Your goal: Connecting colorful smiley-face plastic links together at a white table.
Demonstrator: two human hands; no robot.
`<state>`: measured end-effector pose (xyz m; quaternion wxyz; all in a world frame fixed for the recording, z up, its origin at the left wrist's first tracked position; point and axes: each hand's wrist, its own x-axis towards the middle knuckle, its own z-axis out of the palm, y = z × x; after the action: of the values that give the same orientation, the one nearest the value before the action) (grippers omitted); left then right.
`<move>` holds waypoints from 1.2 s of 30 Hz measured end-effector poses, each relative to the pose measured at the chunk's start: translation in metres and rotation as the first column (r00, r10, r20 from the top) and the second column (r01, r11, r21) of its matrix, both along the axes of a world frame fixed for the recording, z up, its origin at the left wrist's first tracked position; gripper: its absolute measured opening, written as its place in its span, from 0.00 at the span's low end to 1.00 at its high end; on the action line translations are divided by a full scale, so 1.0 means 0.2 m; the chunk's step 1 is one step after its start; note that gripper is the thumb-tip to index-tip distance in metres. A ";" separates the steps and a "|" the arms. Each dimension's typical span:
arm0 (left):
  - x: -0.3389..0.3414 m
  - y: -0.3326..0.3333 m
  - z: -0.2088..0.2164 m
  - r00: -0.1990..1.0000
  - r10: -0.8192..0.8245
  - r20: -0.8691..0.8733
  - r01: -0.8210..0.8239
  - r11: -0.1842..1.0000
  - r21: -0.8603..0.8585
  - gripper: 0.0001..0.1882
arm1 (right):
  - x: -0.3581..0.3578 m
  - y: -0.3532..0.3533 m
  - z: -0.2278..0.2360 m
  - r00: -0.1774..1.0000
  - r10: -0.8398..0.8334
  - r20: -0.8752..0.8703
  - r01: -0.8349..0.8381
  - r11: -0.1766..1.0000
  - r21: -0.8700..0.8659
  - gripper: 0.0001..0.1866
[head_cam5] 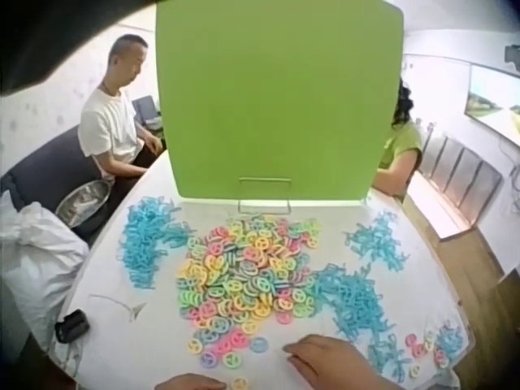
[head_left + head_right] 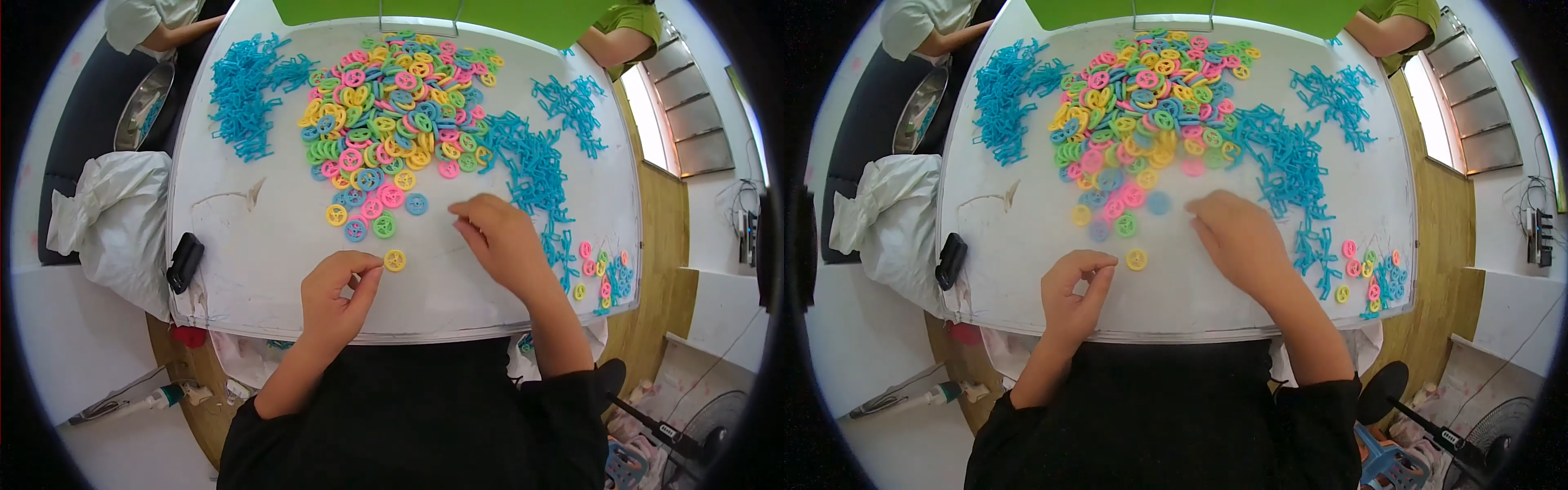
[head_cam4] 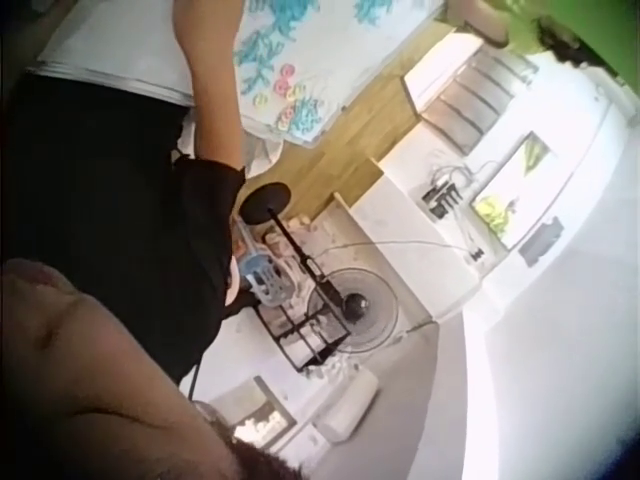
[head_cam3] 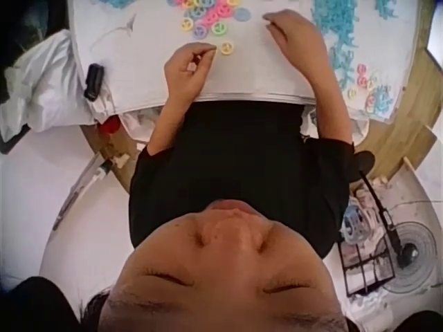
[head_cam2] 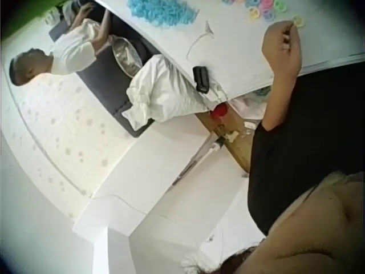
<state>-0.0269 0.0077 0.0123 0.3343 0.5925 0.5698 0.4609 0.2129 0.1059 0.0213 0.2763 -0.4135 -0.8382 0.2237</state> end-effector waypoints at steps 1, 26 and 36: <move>-0.01 -0.01 0.00 1.000 0.013 0.004 -0.013 1.000 0.006 0.05 | 0.00 0.05 -0.01 1.000 0.001 0.003 -0.001 1.000 0.008 0.07; -0.03 -0.03 -0.06 0.999 0.003 0.044 -0.001 0.999 -0.046 0.04 | 0.42 -0.02 0.06 0.773 -0.598 0.213 0.600 0.798 0.063 0.07; 0.00 -0.03 -0.05 1.000 -0.016 0.012 0.016 1.000 -0.026 0.05 | 0.34 -0.10 -0.06 0.765 -0.575 0.291 0.587 0.808 0.050 0.08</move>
<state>-0.0262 0.0025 0.0018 0.3490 0.5898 0.5693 0.4542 0.2810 0.0859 0.0097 0.1960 -0.6867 -0.6952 0.0820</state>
